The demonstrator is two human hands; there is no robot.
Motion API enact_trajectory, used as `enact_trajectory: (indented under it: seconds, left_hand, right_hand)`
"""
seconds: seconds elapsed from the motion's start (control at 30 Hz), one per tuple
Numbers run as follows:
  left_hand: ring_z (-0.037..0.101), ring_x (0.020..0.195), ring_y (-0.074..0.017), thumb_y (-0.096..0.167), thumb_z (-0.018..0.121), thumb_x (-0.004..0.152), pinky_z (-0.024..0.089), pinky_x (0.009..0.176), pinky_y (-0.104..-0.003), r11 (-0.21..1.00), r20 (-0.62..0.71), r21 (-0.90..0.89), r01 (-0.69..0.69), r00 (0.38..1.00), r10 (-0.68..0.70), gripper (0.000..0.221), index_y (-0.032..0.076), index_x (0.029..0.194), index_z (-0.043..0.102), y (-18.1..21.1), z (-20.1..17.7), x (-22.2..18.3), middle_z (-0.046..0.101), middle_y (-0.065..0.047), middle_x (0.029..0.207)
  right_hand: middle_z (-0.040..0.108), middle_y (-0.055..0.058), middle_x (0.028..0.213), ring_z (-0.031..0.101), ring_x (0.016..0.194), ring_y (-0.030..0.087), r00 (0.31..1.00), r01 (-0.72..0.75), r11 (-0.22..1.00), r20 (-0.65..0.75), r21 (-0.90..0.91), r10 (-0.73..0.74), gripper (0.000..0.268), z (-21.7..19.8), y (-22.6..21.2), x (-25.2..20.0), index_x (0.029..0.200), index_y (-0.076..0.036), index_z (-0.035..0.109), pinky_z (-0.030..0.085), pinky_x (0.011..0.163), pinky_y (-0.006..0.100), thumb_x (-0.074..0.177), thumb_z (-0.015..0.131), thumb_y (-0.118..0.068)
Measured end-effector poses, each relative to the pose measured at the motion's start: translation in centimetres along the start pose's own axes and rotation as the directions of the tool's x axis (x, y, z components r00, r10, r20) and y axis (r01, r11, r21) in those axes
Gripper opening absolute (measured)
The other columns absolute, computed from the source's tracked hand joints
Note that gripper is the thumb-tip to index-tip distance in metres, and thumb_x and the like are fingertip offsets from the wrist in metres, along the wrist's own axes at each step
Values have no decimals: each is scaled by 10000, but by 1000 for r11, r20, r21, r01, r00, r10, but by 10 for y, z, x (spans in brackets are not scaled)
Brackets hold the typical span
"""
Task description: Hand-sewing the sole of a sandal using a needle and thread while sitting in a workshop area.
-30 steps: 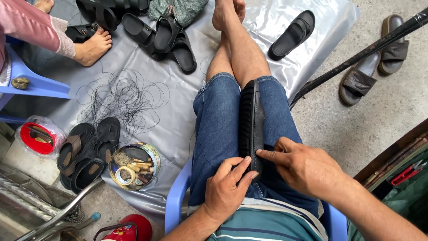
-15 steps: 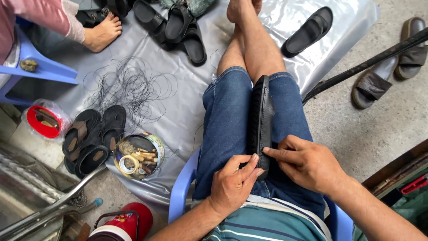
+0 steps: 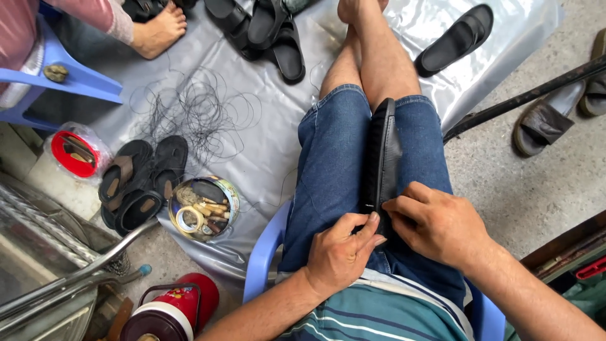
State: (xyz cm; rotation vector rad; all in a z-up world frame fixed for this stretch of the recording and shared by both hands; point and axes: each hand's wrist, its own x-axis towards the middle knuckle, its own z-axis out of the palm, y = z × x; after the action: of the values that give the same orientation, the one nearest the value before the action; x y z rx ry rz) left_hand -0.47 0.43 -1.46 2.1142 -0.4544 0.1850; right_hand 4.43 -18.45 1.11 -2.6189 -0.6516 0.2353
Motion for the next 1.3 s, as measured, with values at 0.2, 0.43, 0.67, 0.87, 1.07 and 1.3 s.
enact_trajectory:
  seconds: [0.2,0.43,0.67,0.87,1.07,1.3]
  left_hand:
    - [644,701,-148,202,687,807,528,472,-328,995,163,42,85,982,-91,305,164,1097,603,11,-26,13,599,31,949]
    - [614,731,-142,216,584,775,509,539,-263,788,587,-117,605,682,-436,117,162,836,668,10,-75,38,582,-2,1006]
    - [647,771,-159,157,574,809,462,758,-246,867,447,-198,457,829,-335,201,256,957,668,15,-39,48,621,-16,891]
    - [641,765,-301,135,513,826,474,599,-478,924,534,134,358,759,-371,247,123,1050,409,15,-34,54,680,-1,846]
    - [547,592,-428,83,375,815,442,515,-575,913,707,342,222,579,-406,608,360,1356,354,29,-48,70,406,-115,824]
    - [564,631,-428,99,355,830,446,504,-574,914,693,371,166,605,-391,581,397,1326,400,18,-53,66,429,-116,812]
  right_hand:
    - [586,-33,831,620,633,145,987,104,992,-133,71,-94,184,-7,-1,-18,975,-192,641,486,495,282,796,598,-191]
    - [619,-49,892,615,628,137,986,84,996,-148,17,-81,258,-5,-5,-37,1051,-227,627,483,471,287,795,605,-211]
    - [579,-29,886,618,644,179,999,51,998,-13,42,-50,272,-8,-4,-33,1072,-227,610,492,462,333,802,583,-246]
    - [557,-19,855,601,613,179,998,65,995,-18,79,-64,309,4,0,-27,1107,-223,602,491,458,326,799,601,-252]
    - [501,-40,908,619,634,180,974,-15,998,226,-65,29,401,-1,-1,-29,1205,-292,497,495,345,384,806,538,-300]
    - [519,-208,1067,676,791,51,743,-335,918,540,-212,396,612,-56,22,-36,1279,-651,306,557,655,263,768,529,-399]
